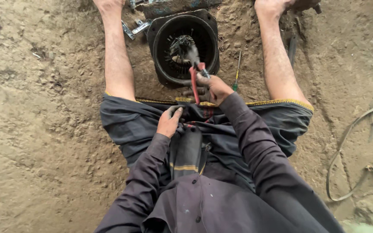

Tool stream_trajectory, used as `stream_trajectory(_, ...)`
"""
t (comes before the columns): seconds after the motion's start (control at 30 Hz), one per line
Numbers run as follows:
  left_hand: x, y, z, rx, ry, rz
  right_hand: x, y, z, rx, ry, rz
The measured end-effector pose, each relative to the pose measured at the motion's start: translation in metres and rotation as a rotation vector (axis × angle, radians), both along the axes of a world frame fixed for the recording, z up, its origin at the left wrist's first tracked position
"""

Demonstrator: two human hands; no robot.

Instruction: The person sits on the ground and uses pliers to pull and adjust wires inside a disassembled motor housing. They repeatedly reach into the motor, grasp internal components, and manipulate them with the tool while seated.

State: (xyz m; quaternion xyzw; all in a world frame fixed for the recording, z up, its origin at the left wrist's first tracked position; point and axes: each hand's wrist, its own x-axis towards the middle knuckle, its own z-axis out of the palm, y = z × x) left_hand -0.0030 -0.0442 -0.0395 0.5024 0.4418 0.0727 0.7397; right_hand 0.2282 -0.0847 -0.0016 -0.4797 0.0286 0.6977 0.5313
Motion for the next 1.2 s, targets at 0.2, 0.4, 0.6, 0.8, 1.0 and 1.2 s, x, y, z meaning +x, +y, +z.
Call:
stream_trajectory(0.2,-0.011,-0.004,-0.011,-0.003,-0.079,0.039,-0.026,-0.055,-0.014,-0.18,-0.151,0.081)
stream_trajectory(0.4,0.001,-0.011,-0.02,0.089,-0.001,0.02,-0.068,-0.075,-0.028,-0.02,0.3,-0.032)
stream_trajectory(0.6,0.002,0.0,-0.016,-0.131,-0.033,0.151,-0.072,-0.052,-0.038,0.056,0.496,-0.062)
stream_trajectory(0.8,-0.007,0.002,-0.021,-0.056,0.055,0.111,-0.082,-0.053,-0.043,0.044,0.471,-0.08)
stream_trajectory(1.0,-0.012,-0.001,-0.023,-0.069,0.072,0.113,-0.079,-0.052,-0.045,0.027,0.48,-0.028)
stream_trajectory(1.2,-0.01,-0.006,-0.021,-0.016,0.058,0.126,-0.073,-0.05,-0.041,0.053,0.505,0.009)
